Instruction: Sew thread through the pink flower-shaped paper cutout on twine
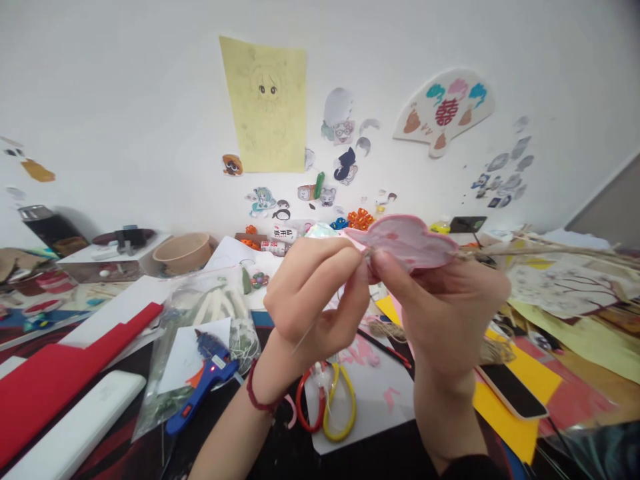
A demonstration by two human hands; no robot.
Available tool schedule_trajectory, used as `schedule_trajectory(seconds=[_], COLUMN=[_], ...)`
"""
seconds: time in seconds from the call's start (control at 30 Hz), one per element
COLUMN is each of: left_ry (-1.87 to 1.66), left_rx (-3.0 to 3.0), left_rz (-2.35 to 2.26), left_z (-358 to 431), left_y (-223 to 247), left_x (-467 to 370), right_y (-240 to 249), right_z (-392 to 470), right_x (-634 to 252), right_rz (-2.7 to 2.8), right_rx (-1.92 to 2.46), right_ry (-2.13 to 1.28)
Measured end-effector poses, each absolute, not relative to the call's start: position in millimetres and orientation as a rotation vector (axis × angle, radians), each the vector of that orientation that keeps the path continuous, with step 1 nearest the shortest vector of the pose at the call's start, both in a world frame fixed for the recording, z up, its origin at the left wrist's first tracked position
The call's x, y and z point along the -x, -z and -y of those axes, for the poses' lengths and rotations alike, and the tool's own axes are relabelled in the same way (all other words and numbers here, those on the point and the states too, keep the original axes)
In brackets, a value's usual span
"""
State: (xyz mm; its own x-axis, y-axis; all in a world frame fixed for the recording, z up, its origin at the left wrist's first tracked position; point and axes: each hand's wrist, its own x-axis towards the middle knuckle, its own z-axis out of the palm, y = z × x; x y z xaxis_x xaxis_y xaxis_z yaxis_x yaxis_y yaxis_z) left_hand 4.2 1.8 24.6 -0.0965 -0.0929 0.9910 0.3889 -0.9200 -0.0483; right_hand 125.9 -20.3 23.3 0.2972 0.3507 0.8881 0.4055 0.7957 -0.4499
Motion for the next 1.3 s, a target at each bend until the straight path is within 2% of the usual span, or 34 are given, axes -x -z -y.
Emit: schedule_trajectory(seconds=[0.27,0.67,0.93,1.17,1.3], left_ry=[1.915,1.843,1.767,1.888,1.92], left_rx=[1.786,1.735,1.746,1.789,1.817], left_rz=[0.326,0.339,0.294,0.306,0.309], left_z=[-1,-8,-8,-6,-7], left_y=[-26,-20,-22,-23,-24], left_x=[1,3,7,5,6], right_y=[-24,-19,-20,-18,-15], right_z=[21,8,5,-3,-6], right_x=[-127,-123,-123,-124,-123], right_rz=[1.359,1.391,1.458,1.466,1.387], right_rx=[0.72,0.56,0.562,0.48,0.515], right_ry=[0.342,0.378,0.532,0.528,0.39])
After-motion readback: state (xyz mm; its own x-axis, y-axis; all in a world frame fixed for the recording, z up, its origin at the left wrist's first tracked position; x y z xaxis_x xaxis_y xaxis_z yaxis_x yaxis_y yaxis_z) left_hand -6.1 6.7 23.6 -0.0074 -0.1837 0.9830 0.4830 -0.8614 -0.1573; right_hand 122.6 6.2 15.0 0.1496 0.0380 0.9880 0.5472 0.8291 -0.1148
